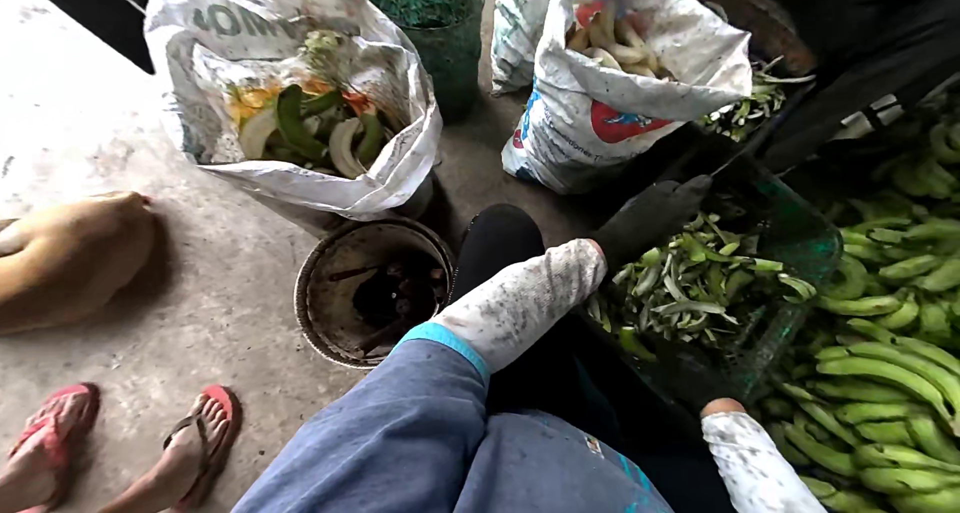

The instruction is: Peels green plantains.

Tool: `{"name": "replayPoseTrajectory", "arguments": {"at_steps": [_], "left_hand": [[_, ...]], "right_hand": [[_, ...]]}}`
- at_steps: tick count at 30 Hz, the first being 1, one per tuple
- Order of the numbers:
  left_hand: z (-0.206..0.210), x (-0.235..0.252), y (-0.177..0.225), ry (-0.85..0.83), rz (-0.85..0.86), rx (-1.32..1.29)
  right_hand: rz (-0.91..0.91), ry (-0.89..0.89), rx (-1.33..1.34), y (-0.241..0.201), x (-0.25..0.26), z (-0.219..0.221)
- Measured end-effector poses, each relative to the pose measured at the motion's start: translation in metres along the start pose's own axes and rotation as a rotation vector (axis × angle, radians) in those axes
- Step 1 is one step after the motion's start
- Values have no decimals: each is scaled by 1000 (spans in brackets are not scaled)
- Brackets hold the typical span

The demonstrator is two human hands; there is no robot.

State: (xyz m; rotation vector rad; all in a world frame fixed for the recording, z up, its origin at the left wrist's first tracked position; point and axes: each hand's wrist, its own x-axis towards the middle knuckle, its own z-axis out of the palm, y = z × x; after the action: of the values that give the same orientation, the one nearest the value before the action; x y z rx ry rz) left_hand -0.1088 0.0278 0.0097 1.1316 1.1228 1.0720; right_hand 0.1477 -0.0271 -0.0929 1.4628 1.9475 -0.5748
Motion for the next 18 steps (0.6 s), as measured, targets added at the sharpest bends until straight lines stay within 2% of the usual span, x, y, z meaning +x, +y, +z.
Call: {"name": "replayPoseTrajectory", "arguments": {"at_steps": [5,10,14,18], "left_hand": [[5,2,-14,-11,-61,-3],[7,4,-21,-9,-79,-47],[10,4,-20,2,-100,-13],[13,7,-32,-18,-117,-31]], "right_hand": [[17,-25,191,6,-3,4],[41,43,759,13,-13,0],[51,261,1005,30,-24,-18],[-95,617,1178,47,-71,-51]]}}
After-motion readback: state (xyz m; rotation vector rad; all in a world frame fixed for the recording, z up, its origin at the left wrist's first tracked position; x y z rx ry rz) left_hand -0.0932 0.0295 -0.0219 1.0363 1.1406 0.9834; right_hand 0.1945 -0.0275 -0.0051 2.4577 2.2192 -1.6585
